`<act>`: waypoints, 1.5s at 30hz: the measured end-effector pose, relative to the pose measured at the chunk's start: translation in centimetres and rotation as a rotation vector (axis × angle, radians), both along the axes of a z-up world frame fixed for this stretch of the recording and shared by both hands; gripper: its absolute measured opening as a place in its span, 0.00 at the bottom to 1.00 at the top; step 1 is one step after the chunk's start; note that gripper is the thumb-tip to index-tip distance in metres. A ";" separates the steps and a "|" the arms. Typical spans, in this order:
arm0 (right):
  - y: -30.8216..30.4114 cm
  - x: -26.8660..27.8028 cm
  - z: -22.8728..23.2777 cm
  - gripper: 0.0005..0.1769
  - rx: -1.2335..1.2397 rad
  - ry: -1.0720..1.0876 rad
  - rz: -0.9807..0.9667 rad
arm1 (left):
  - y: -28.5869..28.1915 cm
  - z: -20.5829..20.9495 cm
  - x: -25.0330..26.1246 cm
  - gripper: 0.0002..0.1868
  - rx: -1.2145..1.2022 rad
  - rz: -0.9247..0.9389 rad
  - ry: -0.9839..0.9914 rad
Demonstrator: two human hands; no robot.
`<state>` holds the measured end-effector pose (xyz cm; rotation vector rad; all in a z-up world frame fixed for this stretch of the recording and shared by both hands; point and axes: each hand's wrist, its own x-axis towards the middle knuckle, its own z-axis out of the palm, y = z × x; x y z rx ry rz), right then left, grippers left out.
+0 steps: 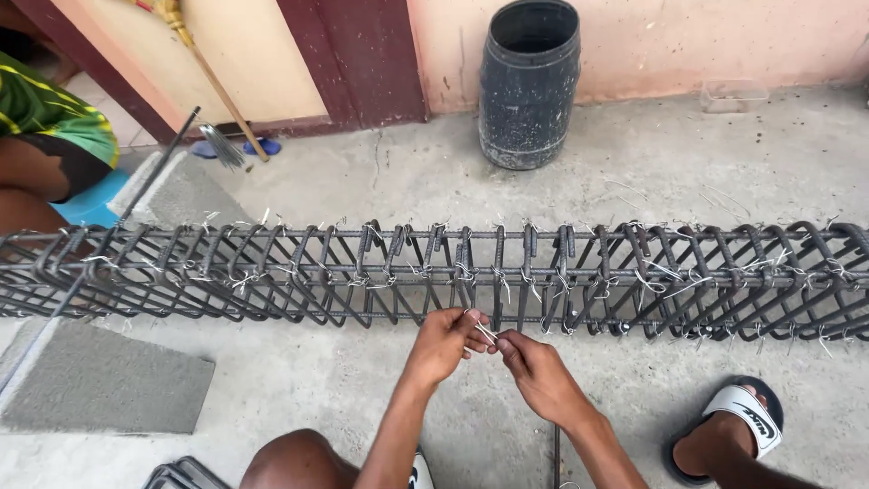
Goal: Tying wire around rebar intersections using a hook tool to assemble a reinforcement cage
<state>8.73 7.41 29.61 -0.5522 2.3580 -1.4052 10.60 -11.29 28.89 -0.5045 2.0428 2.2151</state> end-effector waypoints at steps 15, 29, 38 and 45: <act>-1.9 -2.3 -5.1 0.17 0.089 -0.251 0.130 | -0.1 -6.8 -2.6 0.20 -0.010 0.102 -0.166; 0.3 -0.3 -17.7 0.16 -0.091 -0.650 -0.047 | 0.0 -14.5 -1.1 0.04 0.026 0.159 -0.175; 0.3 0.1 -19.0 0.17 -0.354 -0.760 -0.112 | 2.1 -13.5 -2.6 0.10 -0.079 0.194 -0.036; 3.1 -0.6 -22.6 0.20 -0.153 -0.712 -0.155 | 2.5 -17.6 -2.6 0.14 -0.555 -0.020 -0.267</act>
